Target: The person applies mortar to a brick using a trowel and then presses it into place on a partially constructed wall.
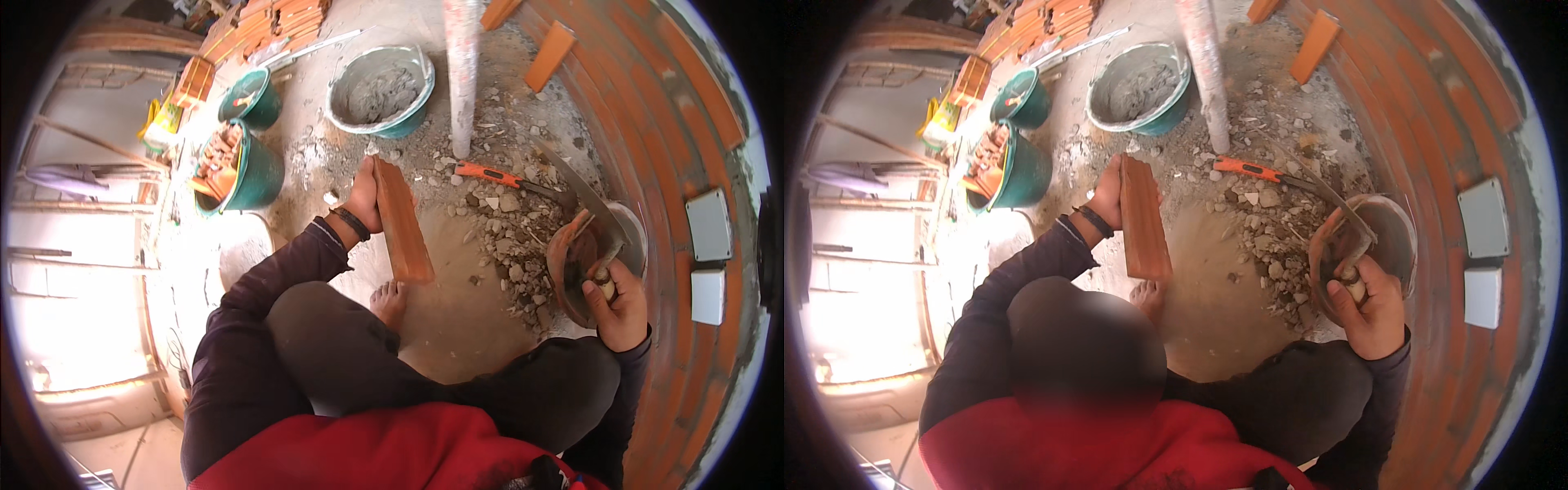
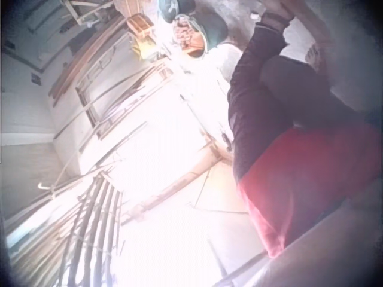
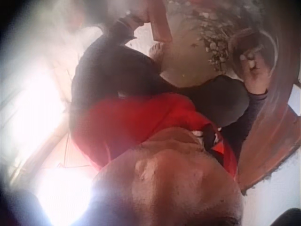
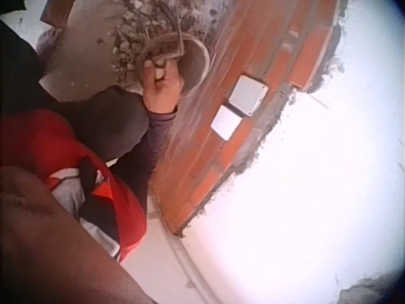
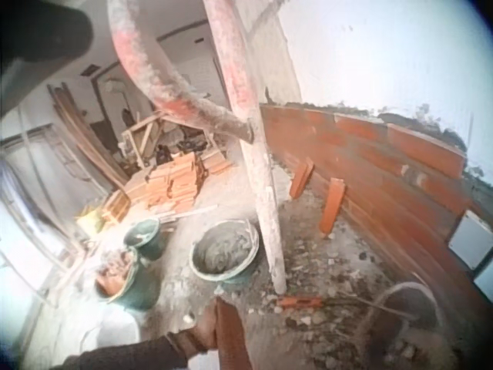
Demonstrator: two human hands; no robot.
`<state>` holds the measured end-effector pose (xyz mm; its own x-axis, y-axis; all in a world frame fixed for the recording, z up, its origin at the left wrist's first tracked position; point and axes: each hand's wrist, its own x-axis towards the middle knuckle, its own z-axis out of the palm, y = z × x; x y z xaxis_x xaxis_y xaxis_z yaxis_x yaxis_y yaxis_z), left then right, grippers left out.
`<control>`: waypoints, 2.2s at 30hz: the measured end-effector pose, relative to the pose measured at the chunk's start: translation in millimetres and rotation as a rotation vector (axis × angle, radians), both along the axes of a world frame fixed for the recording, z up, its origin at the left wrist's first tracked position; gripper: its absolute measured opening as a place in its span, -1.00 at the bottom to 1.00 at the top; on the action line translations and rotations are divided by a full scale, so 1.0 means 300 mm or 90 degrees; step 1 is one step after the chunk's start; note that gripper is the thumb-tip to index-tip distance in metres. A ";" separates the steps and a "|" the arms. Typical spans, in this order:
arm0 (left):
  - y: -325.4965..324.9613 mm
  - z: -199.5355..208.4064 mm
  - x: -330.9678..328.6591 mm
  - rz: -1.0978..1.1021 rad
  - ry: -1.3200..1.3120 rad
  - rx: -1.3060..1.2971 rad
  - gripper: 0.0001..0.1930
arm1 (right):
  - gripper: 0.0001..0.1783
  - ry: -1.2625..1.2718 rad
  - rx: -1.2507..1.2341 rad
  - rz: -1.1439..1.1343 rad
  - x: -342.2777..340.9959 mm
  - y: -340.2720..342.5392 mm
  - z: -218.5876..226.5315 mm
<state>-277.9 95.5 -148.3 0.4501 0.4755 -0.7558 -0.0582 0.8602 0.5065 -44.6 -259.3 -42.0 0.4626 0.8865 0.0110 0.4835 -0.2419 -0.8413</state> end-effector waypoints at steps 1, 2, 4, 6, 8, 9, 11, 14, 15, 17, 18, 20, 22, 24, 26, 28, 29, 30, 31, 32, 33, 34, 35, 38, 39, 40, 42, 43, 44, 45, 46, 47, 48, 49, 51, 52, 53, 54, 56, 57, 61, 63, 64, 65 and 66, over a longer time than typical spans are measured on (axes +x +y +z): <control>0.011 -0.027 -0.030 0.024 -0.030 -0.012 -0.26 | -0.88 -0.001 -0.017 0.017 -0.013 0.025 0.007; 0.026 -0.058 -0.056 0.047 -0.059 -0.022 -0.27 | -0.88 -0.009 -0.020 0.050 -0.020 0.049 0.008; 0.068 -0.113 -0.108 0.094 -0.108 -0.049 -0.28 | -0.86 -0.020 -0.026 0.115 -0.033 0.101 0.008; 0.091 -0.183 -0.130 0.137 -0.164 -0.104 -0.26 | -0.85 -0.013 -0.096 0.119 -0.044 0.147 0.038; 0.094 -0.207 -0.130 0.197 -0.168 -0.129 -0.27 | -0.84 -0.067 -0.139 0.110 -0.061 0.217 0.067; 0.093 -0.203 -0.132 0.225 -0.167 -0.139 -0.28 | -0.83 -0.121 -0.143 0.105 -0.074 0.263 0.074; 0.083 -0.218 -0.145 0.271 -0.173 -0.157 -0.29 | -0.79 -0.262 -0.153 0.140 -0.096 0.395 0.113; 0.083 -0.272 -0.158 0.345 -0.239 -0.219 -0.26 | -0.76 -0.353 -0.160 0.119 -0.168 0.655 0.175; 0.087 -0.291 -0.164 0.364 -0.266 -0.246 -0.25 | -0.76 -0.440 -0.147 0.142 -0.179 0.748 0.179; 0.100 -0.303 -0.195 0.375 -0.312 -0.288 -0.27 | -0.75 -0.612 -0.158 0.193 -0.202 0.969 0.174; 0.110 -0.320 -0.203 0.383 -0.346 -0.272 -0.29 | -0.74 -0.700 -0.184 0.208 -0.215 1.074 0.176; 0.133 -0.358 -0.239 0.419 -0.398 -0.225 -0.31 | -0.70 -0.757 -0.319 0.216 -0.263 1.300 0.158; 0.159 -0.315 -0.219 0.438 -0.357 -0.169 -0.32 | -0.68 -0.886 -0.370 0.269 -0.257 1.448 0.123; 0.180 -0.305 -0.212 0.424 -0.320 -0.089 -0.32 | -0.69 -0.959 -0.479 0.304 -0.275 1.589 0.089; 0.194 -0.319 -0.206 0.438 -0.347 -0.099 -0.33 | -0.70 -1.020 -0.503 0.339 -0.260 1.684 0.031; 0.213 -0.317 -0.206 0.436 -0.368 -0.118 -0.33 | -0.71 -1.070 -0.439 0.364 -0.212 1.734 -0.050; 0.221 -0.307 -0.214 0.430 -0.375 -0.135 -0.33 | -0.72 -1.075 -0.457 0.381 -0.214 1.753 -0.071; 0.230 -0.305 -0.213 0.422 -0.383 -0.153 -0.33 | -0.73 -1.080 -0.477 0.397 -0.219 1.769 -0.091; 0.239 -0.311 -0.203 0.426 -0.370 -0.136 -0.31 | -0.73 -1.085 -0.499 0.412 -0.219 1.780 -0.104; 0.249 -0.317 -0.200 0.434 -0.353 -0.116 -0.30 | -0.74 -1.079 -0.493 0.461 -0.220 1.795 -0.110; 0.258 -0.321 -0.195 0.440 -0.335 -0.096 -0.28 | -0.75 -1.071 -0.487 0.510 -0.220 1.808 -0.109; 0.270 -0.323 -0.188 0.450 -0.332 -0.069 -0.26 | -0.76 -1.062 -0.482 0.558 -0.222 1.820 -0.106; 0.290 -0.309 -0.185 0.462 -0.325 -0.041 -0.23 | -0.77 -1.068 -0.493 0.567 -0.239 1.834 -0.100; 0.356 -0.282 -0.157 0.471 -0.389 0.023 -0.20 | -0.80 -1.084 -0.534 0.570 -0.273 1.855 -0.062; 0.376 -0.276 -0.147 0.472 -0.423 0.042 -0.19 | -0.80 -1.085 -0.541 0.565 -0.268 1.859 -0.058; 0.391 -0.267 -0.139 0.468 -0.434 0.068 -0.22 | -0.81 -1.085 -0.548 0.560 -0.262 1.863 -0.054; 0.413 -0.255 -0.126 0.465 -0.456 0.123 -0.27 | -0.81 -1.084 -0.538 0.629 -0.244 1.878 -0.048; 0.415 -0.268 -0.124 0.455 -0.458 0.127 -0.29 | -0.81 -1.082 -0.532 0.664 -0.237 1.881 -0.043; 0.412 -0.269 -0.118 0.469 -0.459 0.107 -0.29 | -0.81 -1.070 -0.545 0.676 -0.243 1.882 -0.040; 0.409 -0.268 -0.113 0.483 -0.460 0.088 -0.29 | -0.82 -1.058 -0.557 0.688 -0.255 1.885 -0.037; 0.405 -0.266 -0.109 0.496 -0.462 0.068 -0.29 | -0.82 -1.046 -0.570 0.699 -0.260 1.885 -0.034; 0.397 -0.261 -0.111 0.500 -0.445 0.090 -0.29 | -0.83 -1.026 -0.545 0.698 -0.253 1.873 -0.044; 0.383 -0.248 -0.119 0.503 -0.430 0.112 -0.28 | -0.83 -1.007 -0.520 0.696 -0.247 1.852 -0.055; 0.365 -0.238 -0.125 0.507 -0.414 0.133 -0.28 | -0.84 -0.988 -0.496 0.694 -0.243 1.833 -0.060; 0.316 -0.237 -0.147 0.516 -0.420 0.123 -0.28 | -0.84 -0.959 -0.585 0.699 -0.286 1.828 -0.026; 0.289 -0.241 -0.162 0.522 -0.420 0.118 -0.27 | -0.84 -0.942 -0.628 0.704 -0.306 1.826 -0.009; 0.253 -0.257 -0.176 0.516 -0.427 0.119 -0.26 | -0.84 -0.909 -0.629 0.683 -0.316 1.810 0.001; 0.216 -0.263 -0.191 0.515 -0.422 0.117 -0.26 | -0.83 -0.878 -0.630 0.663 -0.322 1.789 0.011; 0.148 -0.274 -0.221 0.510 -0.414 0.111 -0.24 | -0.82 -0.854 -0.634 0.646 -0.332 1.744 0.031; 0.117 -0.304 -0.231 0.510 -0.439 0.116 -0.22 | -0.82 -0.862 -0.637 0.651 -0.336 1.720 0.041; 0.070 -0.351 -0.257 0.476 -0.440 0.177 -0.14 | -0.80 -0.847 -0.741 0.692 -0.363 1.687 0.107; 0.082 -0.351 -0.260 0.490 -0.435 0.172 -0.12 | -0.78 -0.895 -0.696 0.664 -0.504 1.684 0.188; 0.086 -0.345 -0.258 0.494 -0.427 0.184 -0.11 | -0.77 -0.899 -0.707 0.647 -0.516 1.688 0.193; 0.079 -0.332 -0.239 0.472 -0.446 0.174 -0.10 | -0.76 -0.902 -0.754 0.596 -0.528 1.657 0.223; 0.070 -0.322 -0.223 0.451 -0.466 0.163 -0.10 | -0.75 -0.879 -0.835 0.544 -0.486 1.642 0.220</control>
<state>-344.9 116.4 -244.8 0.3130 0.9161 -0.2506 -0.8717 0.3819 0.3071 -190.5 233.4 24.1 0.2681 0.5955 -0.7573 0.7896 0.3146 0.5269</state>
